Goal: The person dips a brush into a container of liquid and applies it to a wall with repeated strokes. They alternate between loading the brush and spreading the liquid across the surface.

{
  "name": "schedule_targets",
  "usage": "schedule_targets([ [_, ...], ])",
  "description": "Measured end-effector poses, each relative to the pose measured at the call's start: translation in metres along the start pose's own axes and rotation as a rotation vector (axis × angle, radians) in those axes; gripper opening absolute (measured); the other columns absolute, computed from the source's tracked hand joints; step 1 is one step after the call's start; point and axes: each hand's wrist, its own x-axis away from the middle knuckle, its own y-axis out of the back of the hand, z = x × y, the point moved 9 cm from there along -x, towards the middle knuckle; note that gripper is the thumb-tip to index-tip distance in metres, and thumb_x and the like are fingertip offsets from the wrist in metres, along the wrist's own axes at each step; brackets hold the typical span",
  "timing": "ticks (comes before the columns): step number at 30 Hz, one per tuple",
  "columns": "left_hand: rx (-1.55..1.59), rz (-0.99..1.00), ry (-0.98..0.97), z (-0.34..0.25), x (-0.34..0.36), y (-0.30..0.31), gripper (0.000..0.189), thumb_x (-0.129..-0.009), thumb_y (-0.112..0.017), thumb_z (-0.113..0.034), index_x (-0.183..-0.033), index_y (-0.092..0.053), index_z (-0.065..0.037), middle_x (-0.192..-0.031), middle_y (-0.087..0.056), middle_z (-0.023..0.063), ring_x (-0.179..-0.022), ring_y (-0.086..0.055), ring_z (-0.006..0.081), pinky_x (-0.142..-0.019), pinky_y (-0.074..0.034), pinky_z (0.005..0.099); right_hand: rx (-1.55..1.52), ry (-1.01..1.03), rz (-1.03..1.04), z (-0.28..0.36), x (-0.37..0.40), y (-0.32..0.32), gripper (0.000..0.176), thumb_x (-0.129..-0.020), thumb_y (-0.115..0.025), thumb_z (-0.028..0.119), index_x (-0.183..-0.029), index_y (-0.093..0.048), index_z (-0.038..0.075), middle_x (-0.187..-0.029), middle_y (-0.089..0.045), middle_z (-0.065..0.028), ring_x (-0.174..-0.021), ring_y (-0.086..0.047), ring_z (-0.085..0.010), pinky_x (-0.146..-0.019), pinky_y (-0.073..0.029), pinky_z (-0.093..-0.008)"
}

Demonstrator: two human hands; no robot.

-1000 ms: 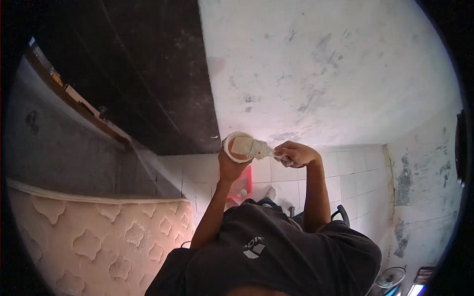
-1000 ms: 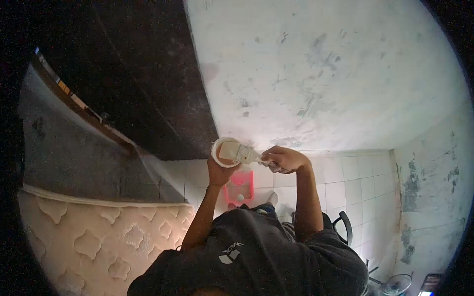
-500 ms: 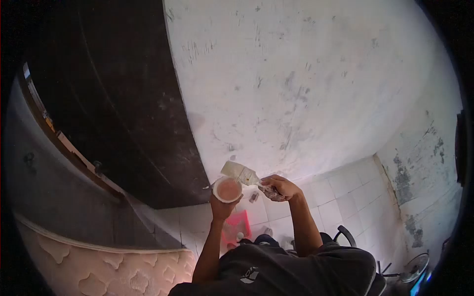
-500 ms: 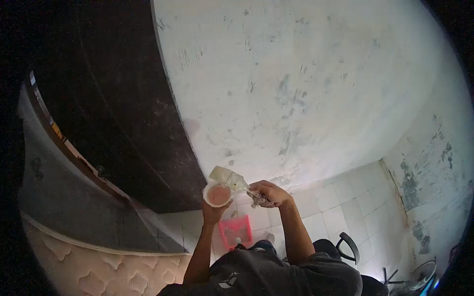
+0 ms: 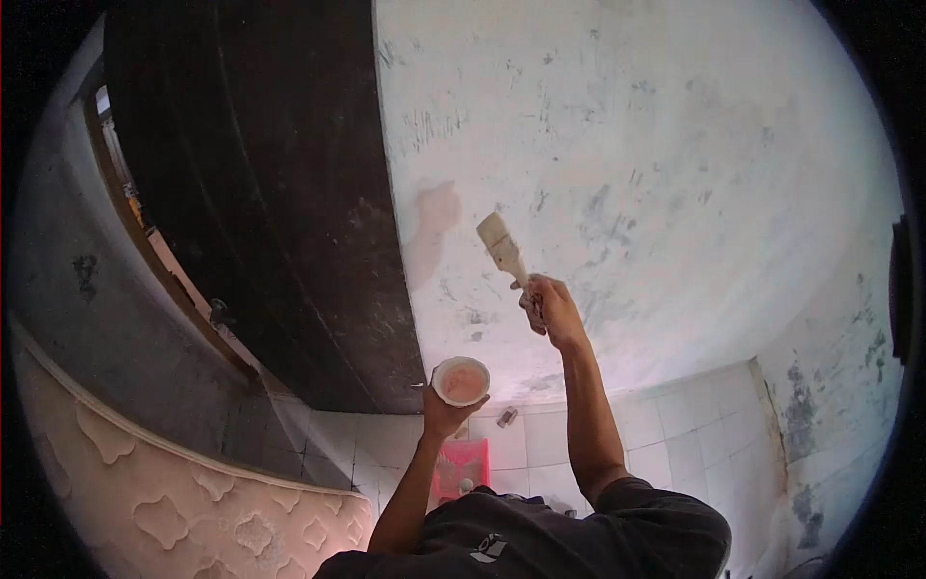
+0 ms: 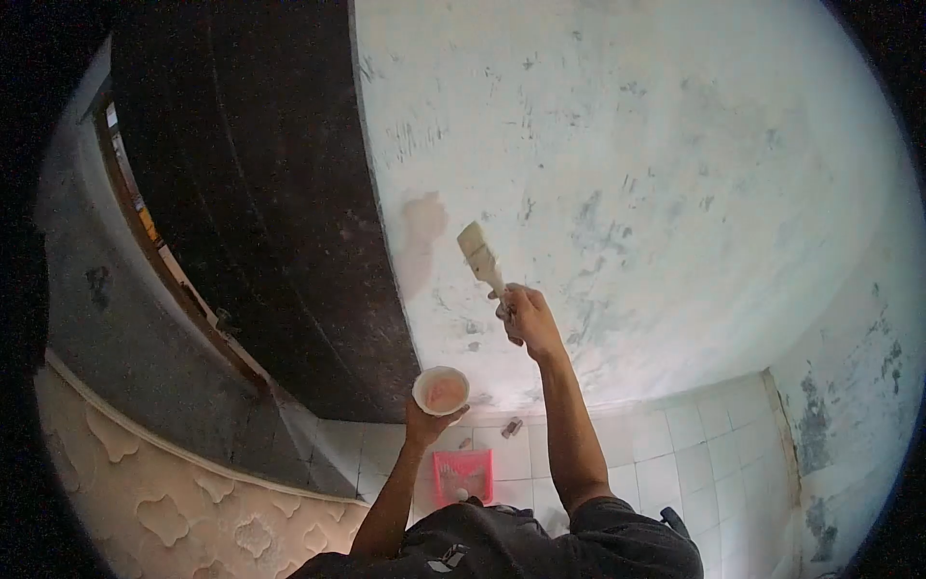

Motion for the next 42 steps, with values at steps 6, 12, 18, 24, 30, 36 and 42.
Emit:
schedule_targets([
  [6, -0.004, 0.014, -0.025, -0.018, -0.006, 0.006, 0.055, -0.06, -0.088, -0.012, -0.106, -0.06, 0.0, -0.1, -0.067, 0.0114, -0.092, -0.065, 0.019, -0.082, -0.052, 0.0341, 0.511, 0.457, -0.174, 0.051, -0.054, 0.0, 0.021, -0.091, -0.052, 0.016, -0.094, -0.058, -0.004, -0.058, -0.048, -0.0062, -0.05, -0.047, -0.014, -0.046, -0.039, -0.0325],
  [12, 0.046, -0.004, 0.021, -0.015, -0.011, 0.022, 0.052, -0.062, -0.087, -0.011, -0.105, -0.061, 0.001, -0.099, -0.068, 0.0106, -0.091, -0.066, 0.0186, -0.082, -0.052, 0.034, 0.894, 0.778, -0.421, 0.108, -0.058, -0.048, 0.021, -0.08, -0.057, 0.006, -0.098, -0.055, -0.006, -0.071, -0.06, -0.0237, -0.068, -0.059, -0.0429, -0.061, -0.046, -0.0462],
  [18, 0.056, 0.124, 0.166, 0.02, -0.031, 0.036, 0.054, -0.061, -0.088, -0.012, -0.106, -0.061, 0.0, -0.1, -0.068, 0.0107, -0.093, -0.065, 0.0181, -0.083, -0.053, 0.0343, 0.493, 0.446, -0.424, 0.096, -0.088, -0.063, 0.014, -0.083, -0.056, 0.007, -0.091, -0.051, -0.003, -0.061, -0.055, -0.0139, -0.042, -0.052, -0.0257, -0.038, -0.04, -0.0368],
  [24, 0.174, 0.22, 0.0, 0.01, -0.039, 0.073, 0.058, -0.062, -0.088, -0.014, -0.111, -0.059, -0.003, -0.104, -0.066, 0.0092, -0.096, -0.064, 0.0196, -0.087, -0.051, 0.0362, -0.046, 0.222, -0.263, 0.093, -0.112, -0.097, 0.018, -0.091, -0.05, 0.019, -0.095, -0.051, 0.002, -0.057, -0.035, 0.0051, -0.039, -0.025, -0.0042, -0.034, -0.021, -0.0223],
  [30, 0.183, 0.303, 0.043, 0.034, -0.039, 0.088, 0.061, -0.061, -0.088, -0.01, -0.113, -0.057, -0.003, -0.106, -0.065, 0.0085, -0.098, -0.063, 0.0188, -0.089, -0.051, 0.0356, -0.077, 0.429, -0.274, 0.17, -0.143, -0.135, 0.028, -0.093, -0.048, 0.025, -0.088, -0.053, -0.002, -0.055, -0.039, 0.0009, -0.039, -0.033, -0.0075, -0.034, -0.024, -0.026],
  [36, 0.2, 0.347, 0.027, 0.034, -0.036, 0.094, 0.055, -0.06, -0.086, -0.012, -0.108, -0.061, -0.003, -0.1, -0.067, 0.0073, -0.093, -0.064, 0.0181, -0.086, -0.052, 0.0348, 0.014, 0.452, -0.281, 0.21, -0.181, -0.165, 0.03, -0.092, -0.049, 0.023, -0.08, -0.053, -0.004, -0.054, -0.042, -0.001, -0.038, -0.035, -0.0113, -0.034, -0.026, -0.0293],
  [42, 0.195, 0.364, 0.067, 0.042, -0.033, 0.101, 0.056, -0.059, -0.086, -0.011, -0.108, -0.06, -0.003, -0.101, -0.067, 0.0074, -0.092, -0.065, 0.0184, -0.084, -0.052, 0.0354, -0.01, 0.222, -0.375, 0.104, -0.185, -0.135, 0.026, -0.09, -0.048, 0.021, -0.085, -0.055, -0.004, -0.056, -0.042, -0.0006, -0.04, -0.035, -0.0097, -0.036, -0.027, -0.0275],
])
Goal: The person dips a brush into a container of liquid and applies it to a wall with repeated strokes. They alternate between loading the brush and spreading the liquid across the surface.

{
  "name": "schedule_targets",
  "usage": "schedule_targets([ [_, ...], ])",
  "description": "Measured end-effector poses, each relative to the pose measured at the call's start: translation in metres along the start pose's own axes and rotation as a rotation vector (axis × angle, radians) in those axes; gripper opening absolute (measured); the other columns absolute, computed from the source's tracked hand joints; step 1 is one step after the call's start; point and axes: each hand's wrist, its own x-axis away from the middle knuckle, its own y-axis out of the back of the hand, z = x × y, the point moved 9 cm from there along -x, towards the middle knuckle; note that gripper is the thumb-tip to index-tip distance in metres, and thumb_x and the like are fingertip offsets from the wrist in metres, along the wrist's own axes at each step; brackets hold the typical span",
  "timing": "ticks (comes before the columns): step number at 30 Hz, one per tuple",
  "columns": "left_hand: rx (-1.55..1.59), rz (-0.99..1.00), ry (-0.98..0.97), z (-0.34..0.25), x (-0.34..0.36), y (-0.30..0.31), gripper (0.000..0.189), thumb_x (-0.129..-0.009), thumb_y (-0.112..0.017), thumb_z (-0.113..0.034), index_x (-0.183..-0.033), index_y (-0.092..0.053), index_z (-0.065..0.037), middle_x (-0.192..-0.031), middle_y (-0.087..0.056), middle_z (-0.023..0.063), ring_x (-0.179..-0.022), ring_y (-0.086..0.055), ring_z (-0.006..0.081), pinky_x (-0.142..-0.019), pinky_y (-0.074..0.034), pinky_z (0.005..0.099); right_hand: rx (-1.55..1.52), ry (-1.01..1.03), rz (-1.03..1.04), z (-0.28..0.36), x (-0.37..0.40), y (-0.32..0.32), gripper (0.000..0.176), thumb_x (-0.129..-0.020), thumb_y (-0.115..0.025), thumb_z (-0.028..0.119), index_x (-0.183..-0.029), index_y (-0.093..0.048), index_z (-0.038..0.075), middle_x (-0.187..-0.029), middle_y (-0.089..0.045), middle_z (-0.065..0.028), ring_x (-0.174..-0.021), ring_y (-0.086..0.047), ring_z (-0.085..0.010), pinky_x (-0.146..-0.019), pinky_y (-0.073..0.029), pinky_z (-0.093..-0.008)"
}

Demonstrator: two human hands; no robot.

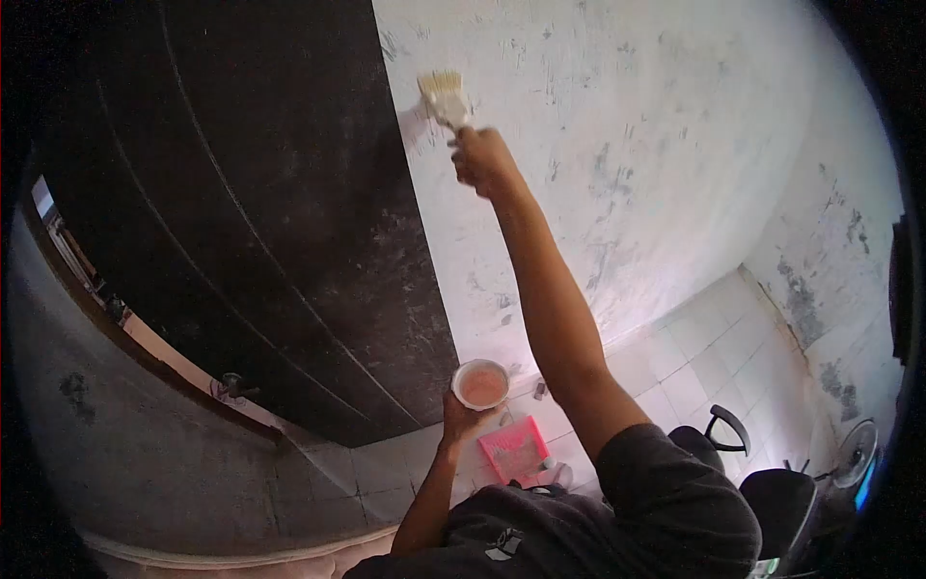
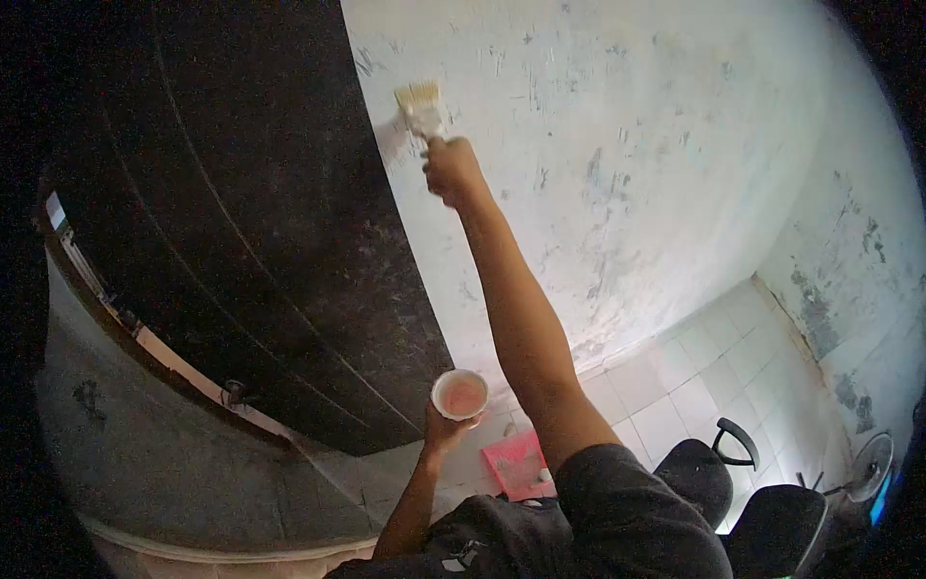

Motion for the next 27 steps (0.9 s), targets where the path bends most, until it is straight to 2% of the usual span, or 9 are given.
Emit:
schedule_targets([
  [1, 0.005, -0.001, 0.004, 0.001, 0.001, 0.001, 0.056, -0.059, -0.086, -0.011, -0.108, -0.06, -0.003, -0.101, -0.067, 0.0074, -0.092, -0.065, 0.0184, -0.084, -0.052, 0.0354, -0.063, -0.058, -0.031, -0.024, 0.004, 0.009, 0.034, -0.09, -0.051, 0.025, -0.084, -0.054, -0.008, -0.054, -0.044, -0.0027, -0.037, -0.037, -0.0112, -0.033, -0.026, -0.0281],
  [4, -0.043, -0.038, -0.008, 0.005, 0.005, 0.007, 0.058, -0.059, -0.087, -0.011, -0.109, -0.059, -0.003, -0.103, -0.066, 0.007, -0.094, -0.064, 0.0187, -0.084, -0.052, 0.0358, -0.086, -0.201, -0.006, -0.093, 0.026, 0.033, 0.03, -0.088, -0.049, 0.023, -0.083, -0.054, -0.006, -0.054, -0.043, -0.0014, -0.038, -0.035, -0.0101, -0.034, -0.027, -0.0271],
  [8, -0.042, -0.032, 0.032, 0.028, 0.012, 0.012, 0.06, -0.059, -0.088, -0.011, -0.11, -0.059, -0.002, -0.104, -0.065, 0.0079, -0.097, -0.064, 0.02, -0.084, -0.052, 0.0363, -0.06, -0.301, -0.032, -0.146, 0.065, 0.065, 0.025, -0.088, -0.048, 0.02, -0.079, -0.053, -0.003, -0.054, -0.042, -0.0012, -0.038, -0.033, -0.0096, -0.034, -0.026, -0.0264],
  [10, -0.041, -0.036, 0.035, 0.035, 0.014, 0.012, 0.06, -0.059, -0.088, -0.011, -0.11, -0.059, -0.002, -0.104, -0.065, 0.0083, -0.097, -0.063, 0.0204, -0.084, -0.052, 0.0364, -0.033, -0.405, 0.004, -0.172, 0.083, 0.078, 0.024, -0.089, -0.048, 0.019, -0.086, -0.053, -0.004, -0.055, -0.04, 0.002, -0.038, -0.031, -0.0067, -0.032, -0.023, -0.0245],
  [13, 0.105, -0.133, 0.04, 0.027, 0.016, 0.015, 0.051, -0.06, -0.088, -0.013, -0.102, -0.063, 0.0, -0.098, -0.068, 0.0098, -0.091, -0.065, 0.0182, -0.082, -0.052, 0.0342, -0.002, -0.467, 0.002, -0.186, 0.098, 0.09, 0.022, -0.088, -0.047, 0.017, -0.083, -0.053, -0.003, -0.055, -0.04, 0.0014, -0.037, -0.033, -0.0073, -0.032, -0.024, -0.0246],
  [19, -0.039, -0.055, 0.079, 0.021, 0.019, 0.01, 0.06, -0.061, -0.088, -0.015, -0.112, -0.058, -0.002, -0.106, -0.065, 0.0098, -0.098, -0.064, 0.021, -0.086, -0.051, 0.0373, 0.189, -0.166, -0.054, -0.107, 0.043, 0.066, 0.023, -0.088, -0.047, 0.017, -0.069, -0.053, 0.005, -0.053, -0.043, 0.0008, -0.037, -0.034, -0.0088, -0.033, -0.025, -0.0271],
  [22, 0.029, -0.044, 0.043, 0.022, 0.017, 0.006, 0.059, -0.062, -0.087, -0.016, -0.112, -0.058, -0.002, -0.106, -0.065, 0.01, -0.098, -0.064, 0.0209, -0.087, -0.051, 0.0365, 0.119, -0.115, 0.004, -0.052, 0.017, 0.042, 0.022, -0.089, -0.046, 0.017, -0.078, -0.053, -0.001, -0.053, -0.039, 0.0015, -0.039, -0.031, -0.0075, -0.035, -0.021, -0.0258],
  [25, 0.031, -0.069, 0.025, 0.007, 0.018, 0.005, 0.059, -0.062, -0.087, -0.013, -0.112, -0.058, -0.002, -0.105, -0.065, 0.0096, -0.098, -0.064, 0.0203, -0.087, -0.05, 0.0352, 0.084, -0.088, -0.002, -0.021, 0.007, 0.029, 0.023, -0.089, -0.045, 0.018, -0.078, -0.053, -0.001, -0.053, -0.039, 0.0011, -0.038, -0.031, -0.0069, -0.034, -0.021, -0.0256],
  [27, 0.005, -0.091, 0.001, 0.006, 0.019, 0.004, 0.052, -0.062, -0.086, -0.01, -0.106, -0.061, -0.001, -0.097, -0.067, 0.0074, -0.089, -0.064, 0.017, -0.082, -0.051, 0.033, 0.042, -0.026, 0.053, -0.003, 0.002, 0.022, 0.023, -0.089, -0.046, 0.018, -0.076, -0.052, 0.0, -0.054, -0.039, 0.0008, -0.038, -0.03, -0.0073, -0.034, -0.021, -0.0257],
])
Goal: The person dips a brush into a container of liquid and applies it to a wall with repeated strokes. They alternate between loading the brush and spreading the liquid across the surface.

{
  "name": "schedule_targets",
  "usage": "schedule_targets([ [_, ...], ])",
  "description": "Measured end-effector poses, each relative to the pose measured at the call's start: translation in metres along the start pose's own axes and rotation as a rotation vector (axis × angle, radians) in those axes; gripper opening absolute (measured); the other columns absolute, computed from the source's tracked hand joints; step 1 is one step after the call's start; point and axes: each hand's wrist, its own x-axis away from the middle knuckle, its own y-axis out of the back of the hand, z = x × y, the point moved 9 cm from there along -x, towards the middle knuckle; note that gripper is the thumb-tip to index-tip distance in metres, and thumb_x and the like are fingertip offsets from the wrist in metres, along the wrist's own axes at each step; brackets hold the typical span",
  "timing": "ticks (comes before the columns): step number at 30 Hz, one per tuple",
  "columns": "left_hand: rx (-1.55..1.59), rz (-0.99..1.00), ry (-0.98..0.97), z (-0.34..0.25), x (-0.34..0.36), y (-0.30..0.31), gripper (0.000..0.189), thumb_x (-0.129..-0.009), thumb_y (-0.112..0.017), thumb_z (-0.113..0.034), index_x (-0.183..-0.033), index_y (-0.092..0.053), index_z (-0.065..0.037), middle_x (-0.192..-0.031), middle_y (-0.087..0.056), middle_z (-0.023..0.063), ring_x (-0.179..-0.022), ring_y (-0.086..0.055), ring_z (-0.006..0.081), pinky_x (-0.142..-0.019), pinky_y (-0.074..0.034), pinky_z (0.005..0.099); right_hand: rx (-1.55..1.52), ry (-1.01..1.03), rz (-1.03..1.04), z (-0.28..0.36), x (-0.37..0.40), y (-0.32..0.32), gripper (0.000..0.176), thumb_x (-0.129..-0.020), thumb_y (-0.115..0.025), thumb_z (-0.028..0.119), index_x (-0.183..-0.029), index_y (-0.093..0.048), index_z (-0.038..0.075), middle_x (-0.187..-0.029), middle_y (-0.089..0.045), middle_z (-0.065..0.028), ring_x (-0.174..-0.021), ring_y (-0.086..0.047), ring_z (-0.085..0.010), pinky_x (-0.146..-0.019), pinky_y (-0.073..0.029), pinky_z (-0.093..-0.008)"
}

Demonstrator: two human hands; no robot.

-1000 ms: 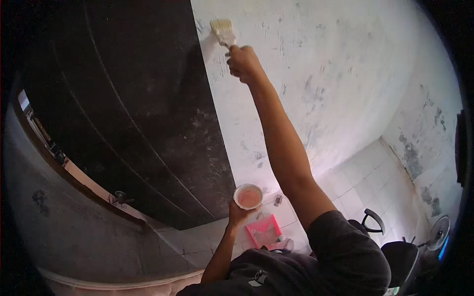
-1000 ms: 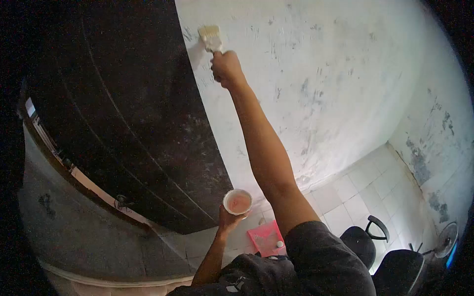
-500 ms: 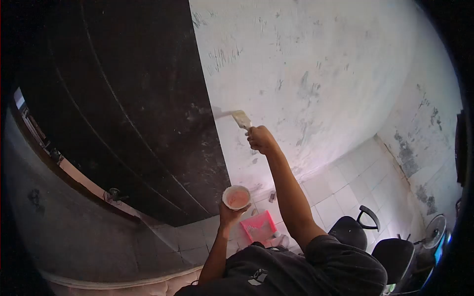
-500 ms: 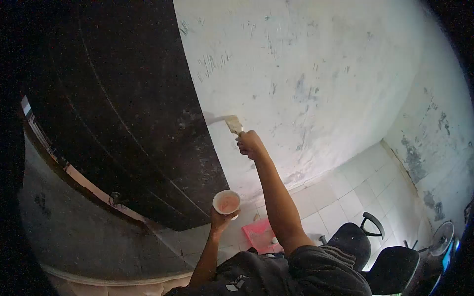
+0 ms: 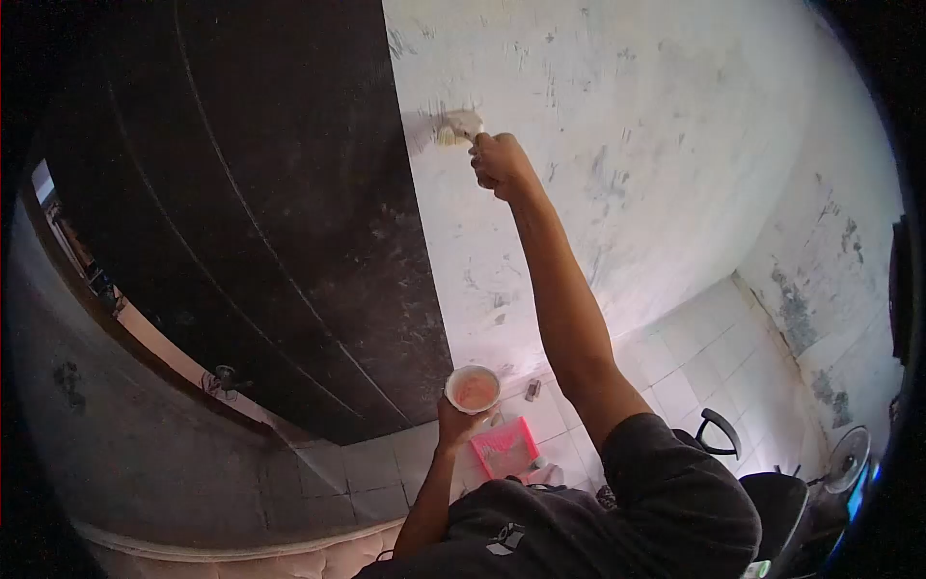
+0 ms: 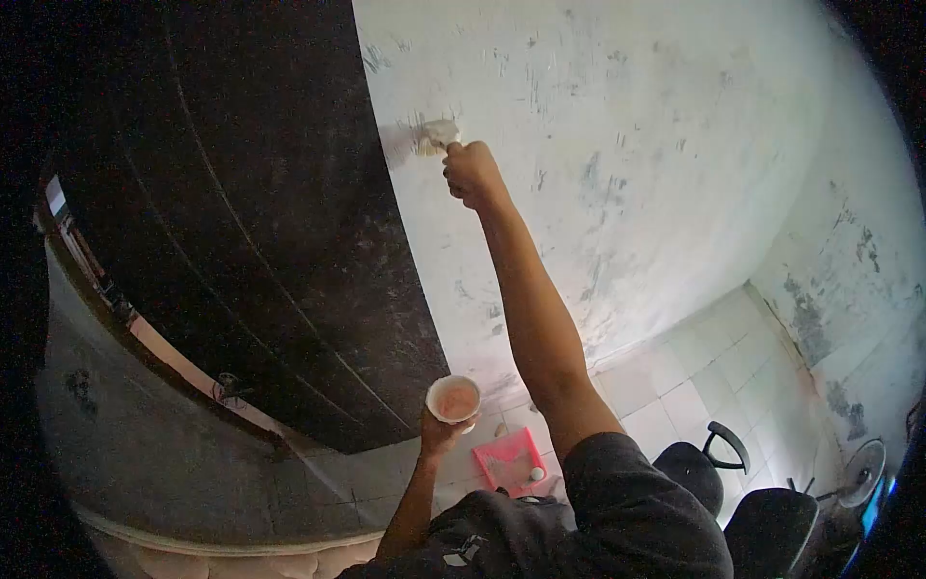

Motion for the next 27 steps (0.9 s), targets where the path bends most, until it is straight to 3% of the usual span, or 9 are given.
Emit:
schedule_targets([
  [5, 0.099, 0.089, 0.073, 0.02, 0.001, -0.012, 0.057, -0.062, -0.085, -0.006, -0.111, -0.058, -0.002, -0.103, -0.066, 0.0097, -0.097, -0.064, 0.0192, -0.086, -0.05, 0.0352, 0.086, 0.168, -0.077, 0.067, -0.021, -0.006, 0.03, -0.089, -0.05, 0.02, -0.07, -0.051, -0.004, -0.056, -0.049, -0.0069, -0.039, -0.042, -0.0132, -0.033, -0.026, -0.03],
  [7, 0.073, 0.105, 0.08, 0.014, 0.0, -0.015, 0.057, -0.061, -0.084, -0.006, -0.111, -0.058, -0.002, -0.103, -0.066, 0.0097, -0.097, -0.064, 0.0191, -0.087, -0.05, 0.0352, 0.032, 0.173, -0.062, 0.098, -0.024, -0.015, 0.022, -0.088, -0.05, 0.017, -0.079, -0.053, -0.003, -0.055, -0.04, -0.0003, -0.04, -0.031, -0.008, -0.037, -0.022, -0.0258],
  [11, 0.037, 0.121, 0.102, 0.006, 0.001, -0.014, 0.057, -0.061, -0.084, -0.006, -0.111, -0.058, -0.002, -0.103, -0.066, 0.0088, -0.097, -0.064, 0.0192, -0.087, -0.05, 0.0353, -0.107, 0.289, 0.047, 0.142, -0.021, -0.019, 0.02, -0.088, -0.049, 0.016, -0.087, -0.054, -0.004, -0.059, -0.041, 0.0009, -0.045, -0.033, -0.0074, -0.041, -0.026, -0.0237],
  [14, 0.052, 0.079, 0.079, 0.006, -0.001, -0.01, 0.056, -0.062, -0.084, -0.007, -0.111, -0.058, -0.002, -0.104, -0.066, 0.0085, -0.097, -0.063, 0.0192, -0.086, -0.05, 0.0352, -0.138, 0.332, 0.007, 0.146, -0.016, -0.015, 0.022, -0.089, -0.048, 0.016, -0.08, -0.052, -0.004, -0.055, -0.042, -0.0015, -0.04, -0.033, -0.009, -0.036, -0.023, -0.0264],
  [19, 0.007, 0.126, 0.121, 0.015, 0.0, -0.009, 0.055, -0.063, -0.084, -0.008, -0.111, -0.058, -0.002, -0.104, -0.065, 0.0079, -0.096, -0.063, 0.0187, -0.086, -0.05, 0.0348, -0.146, 0.046, -0.001, 0.042, -0.023, 0.002, 0.022, -0.088, -0.05, 0.023, -0.082, -0.051, 0.003, -0.054, -0.037, 0.002, -0.04, -0.032, -0.0084, -0.037, -0.024, -0.0256],
  [21, 0.004, 0.042, 0.087, 0.023, -0.001, -0.002, 0.055, -0.063, -0.085, -0.01, -0.11, -0.057, -0.002, -0.103, -0.065, 0.008, -0.096, -0.063, 0.0186, -0.085, -0.051, 0.035, -0.118, -0.064, -0.06, -0.019, -0.014, 0.015, 0.022, -0.089, -0.048, 0.025, -0.08, -0.05, 0.005, -0.053, -0.036, 0.0024, -0.037, -0.03, -0.0086, -0.035, -0.023, -0.0267],
  [23, 0.067, 0.056, 0.111, 0.045, 0.002, 0.001, 0.055, -0.063, -0.086, -0.011, -0.11, -0.057, -0.001, -0.103, -0.065, 0.0088, -0.094, -0.063, 0.0191, -0.084, -0.052, 0.0353, -0.178, -0.131, -0.086, -0.075, 0.005, 0.02, 0.029, -0.091, -0.045, 0.025, -0.082, -0.05, -0.002, -0.053, -0.039, 0.0002, -0.037, -0.031, -0.0104, -0.034, -0.023, -0.027],
  [25, 0.032, 0.005, 0.078, 0.038, -0.001, 0.004, 0.052, -0.062, -0.085, -0.009, -0.107, -0.06, 0.001, -0.102, -0.066, 0.0088, -0.094, -0.063, 0.017, -0.085, -0.05, 0.0331, -0.228, -0.213, -0.051, -0.127, 0.028, 0.026, 0.03, -0.091, -0.046, 0.026, -0.082, -0.049, -0.002, -0.052, -0.037, 0.0017, -0.037, -0.03, -0.0095, -0.034, -0.023, -0.0263],
  [27, 0.082, 0.029, 0.068, 0.035, -0.002, 0.0, 0.053, -0.062, -0.085, -0.009, -0.108, -0.06, 0.0, -0.103, -0.065, 0.0093, -0.096, -0.063, 0.0173, -0.087, -0.049, 0.0334, -0.22, -0.352, -0.078, -0.172, 0.046, 0.033, 0.023, -0.09, -0.047, 0.026, -0.077, -0.047, 0.007, -0.051, -0.034, 0.004, -0.036, -0.027, -0.0079, -0.033, -0.02, -0.0249],
])
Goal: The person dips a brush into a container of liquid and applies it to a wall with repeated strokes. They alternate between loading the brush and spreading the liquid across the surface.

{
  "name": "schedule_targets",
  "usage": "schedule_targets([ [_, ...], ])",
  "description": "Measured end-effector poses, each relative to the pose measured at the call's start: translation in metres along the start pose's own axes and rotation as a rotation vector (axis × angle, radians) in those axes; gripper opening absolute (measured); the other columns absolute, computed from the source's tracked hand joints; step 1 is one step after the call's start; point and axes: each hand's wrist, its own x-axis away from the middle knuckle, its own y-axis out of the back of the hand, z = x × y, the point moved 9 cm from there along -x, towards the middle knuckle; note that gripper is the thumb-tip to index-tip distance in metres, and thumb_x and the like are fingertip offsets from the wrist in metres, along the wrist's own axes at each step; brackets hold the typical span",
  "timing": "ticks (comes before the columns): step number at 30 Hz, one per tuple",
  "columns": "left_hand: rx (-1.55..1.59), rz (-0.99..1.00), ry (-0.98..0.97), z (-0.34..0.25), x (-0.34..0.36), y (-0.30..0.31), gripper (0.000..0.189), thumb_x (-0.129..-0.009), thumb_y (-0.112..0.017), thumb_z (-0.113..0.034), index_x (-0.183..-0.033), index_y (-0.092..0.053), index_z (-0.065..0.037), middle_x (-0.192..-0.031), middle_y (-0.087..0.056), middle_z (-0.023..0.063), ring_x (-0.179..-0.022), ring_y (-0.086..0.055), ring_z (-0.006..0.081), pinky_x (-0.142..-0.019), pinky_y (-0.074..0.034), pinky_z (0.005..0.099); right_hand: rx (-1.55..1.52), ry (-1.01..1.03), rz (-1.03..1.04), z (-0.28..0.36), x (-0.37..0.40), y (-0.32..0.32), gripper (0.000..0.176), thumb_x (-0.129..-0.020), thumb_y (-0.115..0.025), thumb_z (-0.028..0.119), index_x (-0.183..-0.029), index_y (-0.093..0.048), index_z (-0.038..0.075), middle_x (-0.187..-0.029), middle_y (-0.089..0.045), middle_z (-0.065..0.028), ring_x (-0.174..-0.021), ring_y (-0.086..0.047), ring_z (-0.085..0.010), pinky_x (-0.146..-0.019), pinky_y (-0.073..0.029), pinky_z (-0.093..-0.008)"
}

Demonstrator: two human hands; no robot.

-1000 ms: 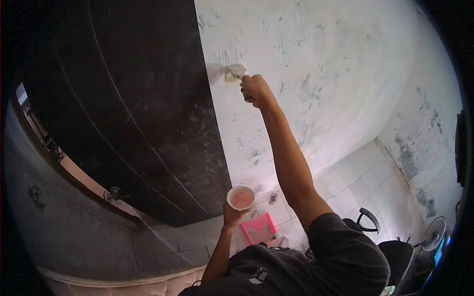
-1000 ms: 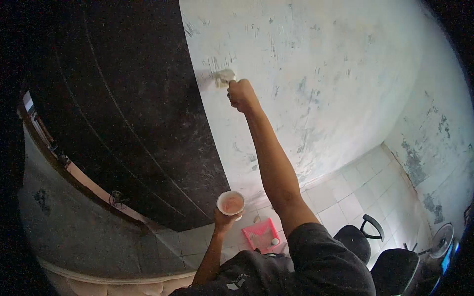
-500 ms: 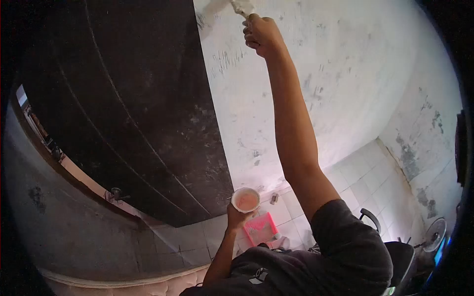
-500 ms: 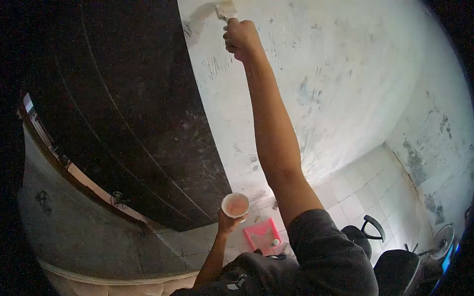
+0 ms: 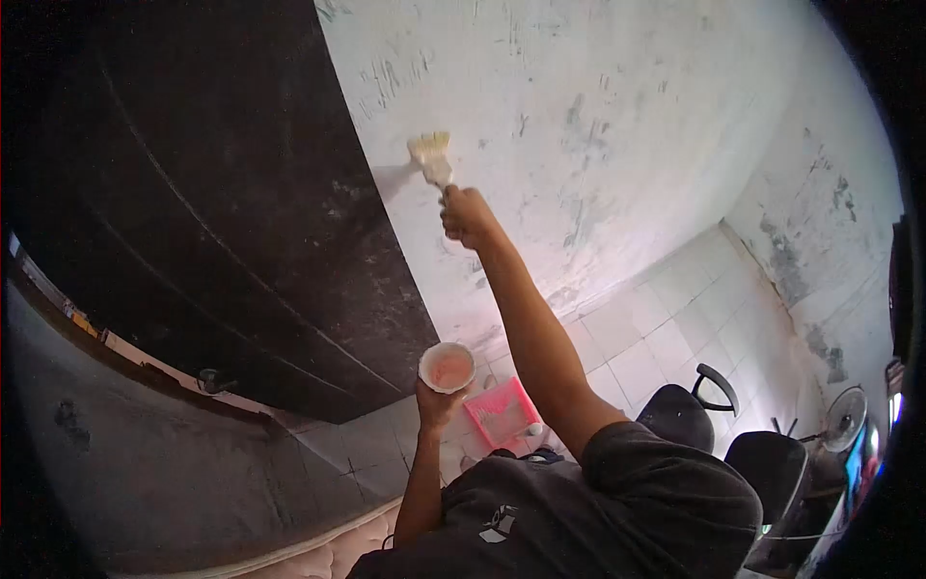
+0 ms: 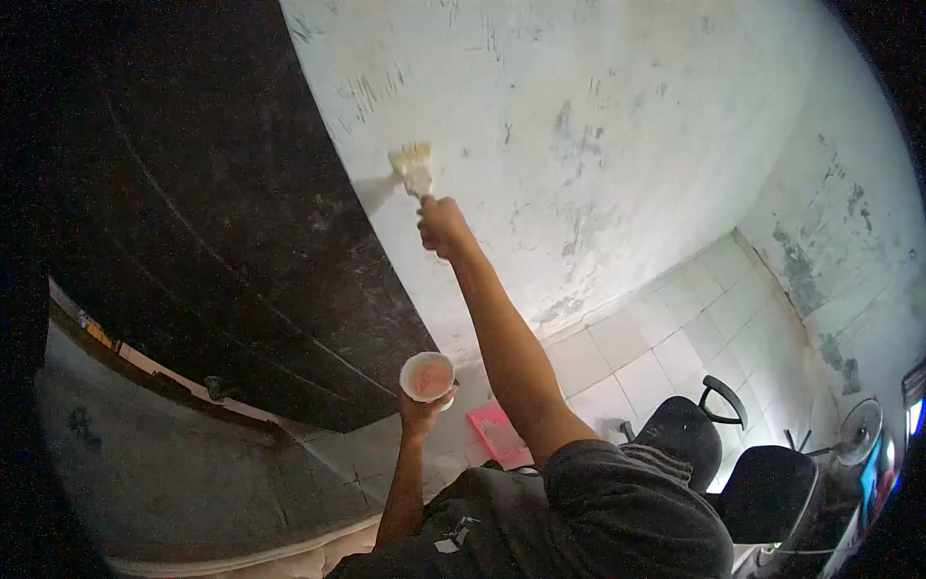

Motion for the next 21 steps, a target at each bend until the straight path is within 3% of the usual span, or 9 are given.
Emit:
schedule_targets([
  [5, -0.072, -0.032, -0.007, -0.009, 0.0, 0.001, 0.052, -0.064, -0.086, -0.011, -0.107, -0.06, 0.001, -0.102, -0.065, 0.0094, -0.093, -0.063, 0.0174, -0.085, -0.051, 0.0329, 0.052, -0.155, -0.002, -0.077, -0.002, 0.047, 0.024, -0.09, -0.046, 0.024, -0.07, -0.044, 0.011, -0.051, -0.03, 0.0049, -0.037, -0.026, -0.0078, -0.034, -0.019, -0.0245],
  [10, -0.02, -0.049, -0.032, -0.011, 0.002, 0.001, 0.055, -0.063, -0.088, -0.014, -0.107, -0.059, 0.001, -0.101, -0.066, 0.0093, -0.092, -0.063, 0.0173, -0.083, -0.051, 0.0329, 0.062, -0.219, -0.037, -0.091, 0.021, 0.065, 0.025, -0.09, -0.046, 0.024, -0.068, -0.044, 0.011, -0.05, -0.031, 0.0045, -0.036, -0.025, -0.008, -0.034, -0.019, -0.0248],
  [14, -0.028, -0.036, -0.011, -0.013, 0.005, 0.001, 0.064, -0.062, -0.089, -0.013, -0.115, -0.055, 0.0, -0.106, -0.065, 0.0103, -0.097, -0.063, 0.02, -0.087, -0.051, 0.0354, 0.087, -0.083, 0.003, -0.034, 0.026, 0.04, 0.024, -0.09, -0.047, 0.024, -0.069, -0.046, 0.011, -0.05, -0.033, 0.0044, -0.036, -0.027, -0.008, -0.033, -0.02, -0.0252],
  [17, -0.107, -0.011, -0.019, -0.007, 0.004, 0.003, 0.068, -0.061, -0.089, -0.015, -0.117, -0.054, 0.0, -0.108, -0.063, 0.0104, -0.097, -0.063, 0.0207, -0.087, -0.05, 0.0359, 0.004, 0.02, 0.14, 0.022, 0.002, 0.015, 0.023, -0.092, -0.05, 0.022, -0.071, -0.048, 0.011, -0.052, -0.04, 0.0042, -0.036, -0.038, -0.0103, -0.032, -0.026, -0.026],
  [18, -0.111, 0.032, -0.016, -0.007, 0.005, 0.0, 0.067, -0.061, -0.089, -0.015, -0.116, -0.054, 0.0, -0.108, -0.063, 0.0103, -0.097, -0.063, 0.0208, -0.086, -0.05, 0.036, 0.412, 0.231, 0.105, 0.063, 0.007, 0.002, 0.021, -0.091, -0.05, 0.02, -0.072, -0.048, 0.012, -0.052, -0.04, 0.004, -0.037, -0.039, -0.0103, -0.032, -0.027, -0.026],
  [19, -0.11, 0.033, -0.017, -0.005, 0.006, 0.0, 0.067, -0.061, -0.089, -0.015, -0.116, -0.054, 0.0, -0.108, -0.063, 0.0103, -0.097, -0.063, 0.0208, -0.086, -0.05, 0.036, -0.016, 0.064, 0.174, 0.063, -0.011, -0.003, 0.02, -0.09, -0.05, 0.02, -0.072, -0.048, 0.011, -0.053, -0.04, 0.0045, -0.037, -0.038, -0.0093, -0.033, -0.026, -0.0253],
  [20, -0.111, 0.007, -0.022, -0.004, 0.008, 0.002, 0.064, -0.061, -0.088, -0.015, -0.114, -0.055, -0.001, -0.107, -0.064, 0.01, -0.097, -0.063, 0.0208, -0.085, -0.05, 0.036, 0.078, 0.116, 0.105, 0.095, 0.007, -0.018, 0.019, -0.088, -0.05, 0.018, -0.071, -0.047, 0.011, -0.053, -0.038, 0.0051, -0.038, -0.034, -0.0077, -0.034, -0.024, -0.0244],
  [21, -0.113, -0.017, -0.029, -0.003, 0.008, 0.004, 0.061, -0.062, -0.087, -0.014, -0.113, -0.056, -0.001, -0.106, -0.064, 0.0098, -0.097, -0.063, 0.0208, -0.084, -0.051, 0.036, 0.106, 0.267, 0.278, 0.124, 0.018, -0.041, 0.019, -0.088, -0.048, 0.017, -0.07, -0.046, 0.01, -0.053, -0.036, 0.0049, -0.039, -0.03, -0.0067, -0.035, -0.022, -0.024],
])
